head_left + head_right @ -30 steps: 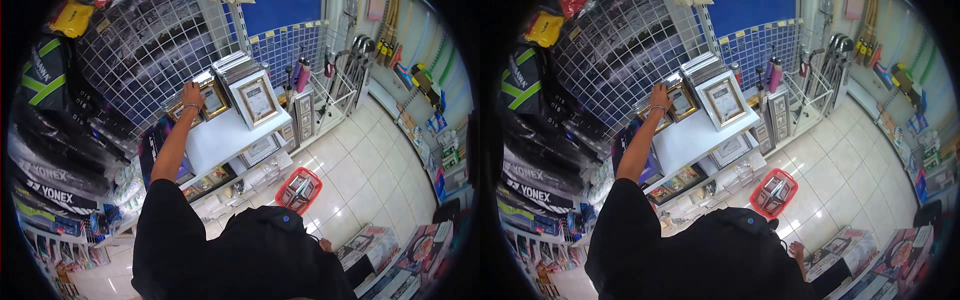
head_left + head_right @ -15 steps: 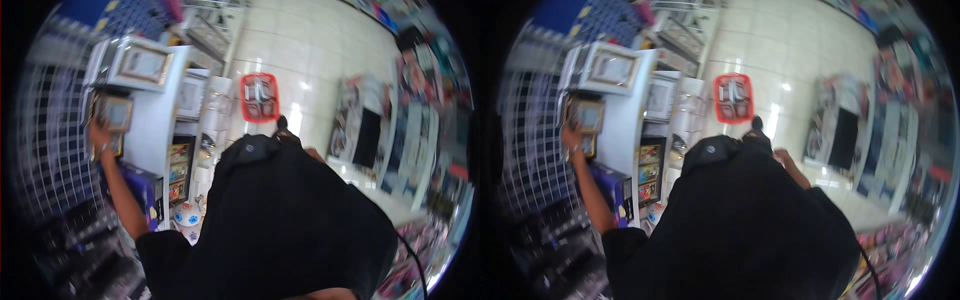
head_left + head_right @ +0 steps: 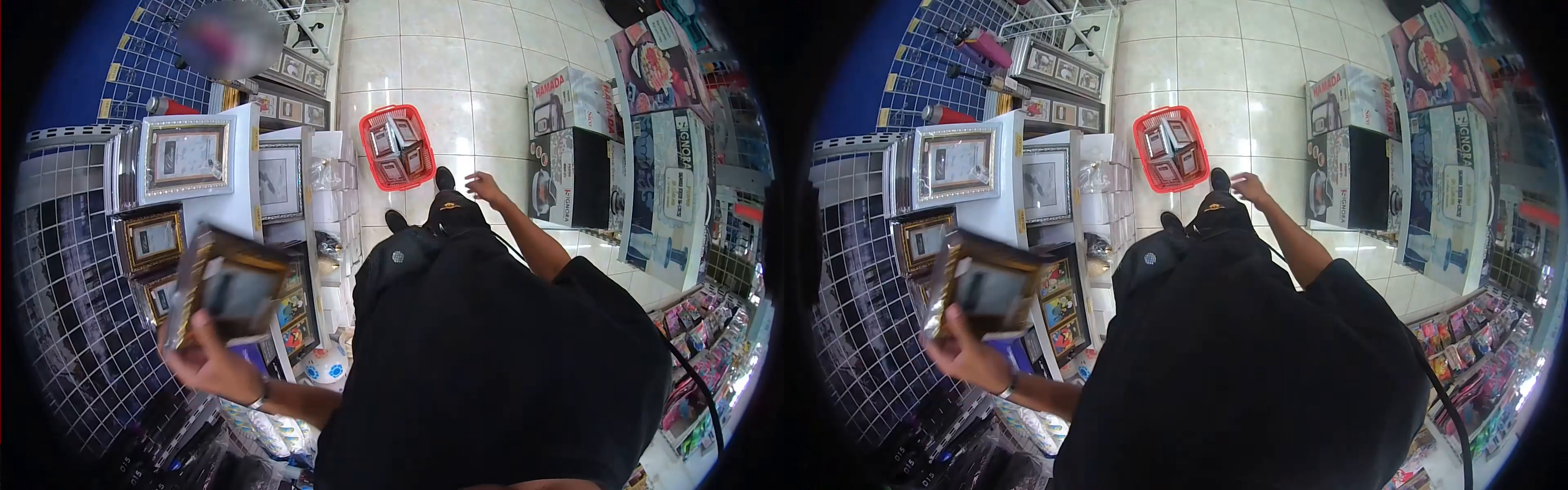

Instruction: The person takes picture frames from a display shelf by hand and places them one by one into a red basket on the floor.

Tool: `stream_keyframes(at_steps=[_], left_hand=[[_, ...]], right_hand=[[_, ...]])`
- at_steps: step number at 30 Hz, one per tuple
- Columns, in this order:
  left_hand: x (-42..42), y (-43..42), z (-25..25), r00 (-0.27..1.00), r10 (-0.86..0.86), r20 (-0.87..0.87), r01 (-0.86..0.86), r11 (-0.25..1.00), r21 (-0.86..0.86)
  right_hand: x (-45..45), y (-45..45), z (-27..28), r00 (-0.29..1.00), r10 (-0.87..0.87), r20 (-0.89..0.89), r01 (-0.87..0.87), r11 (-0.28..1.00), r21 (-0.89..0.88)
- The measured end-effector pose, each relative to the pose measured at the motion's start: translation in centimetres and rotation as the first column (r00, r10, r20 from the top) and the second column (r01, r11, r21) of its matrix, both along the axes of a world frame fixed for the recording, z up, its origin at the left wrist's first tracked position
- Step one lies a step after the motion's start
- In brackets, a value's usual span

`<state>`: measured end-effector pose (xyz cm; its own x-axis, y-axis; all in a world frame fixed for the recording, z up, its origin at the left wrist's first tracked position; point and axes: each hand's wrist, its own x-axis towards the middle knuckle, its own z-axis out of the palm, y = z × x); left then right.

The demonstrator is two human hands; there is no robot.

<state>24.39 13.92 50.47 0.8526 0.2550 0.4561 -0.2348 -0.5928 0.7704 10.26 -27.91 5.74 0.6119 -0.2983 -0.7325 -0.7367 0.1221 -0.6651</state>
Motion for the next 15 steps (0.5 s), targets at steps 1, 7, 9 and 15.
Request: stream_keyframes(at_steps=[1, 7, 9, 15], left_hand=[[0.5, -1.6, -1.9, 0.989, -0.077, -0.123, 0.062, 0.991, -0.118], [4.6, -12.9, -19.4, 0.691, -0.472, -0.547, 0.256, 0.868, -0.425], [5.7, -15.8, -27.5, 0.641, -0.527, -0.558, 0.163, 0.804, -0.571], [7.0, -20.2, -47.0, 0.495, -0.556, -0.667, -0.005, 0.766, -0.642]], right_hand=[[2.3, 0.6, 2.5, 0.995, 0.031, 0.097, -0.036, 0.998, 0.048], [11.9, 3.4, 12.3, 0.925, 0.128, 0.358, -0.309, 0.803, 0.509], [12.6, 3.1, 8.7, 0.934, 0.031, 0.355, -0.288, 0.653, 0.701], [13.8, 0.4, -4.7, 0.950, 0.122, 0.287, -0.258, 0.824, 0.504]])
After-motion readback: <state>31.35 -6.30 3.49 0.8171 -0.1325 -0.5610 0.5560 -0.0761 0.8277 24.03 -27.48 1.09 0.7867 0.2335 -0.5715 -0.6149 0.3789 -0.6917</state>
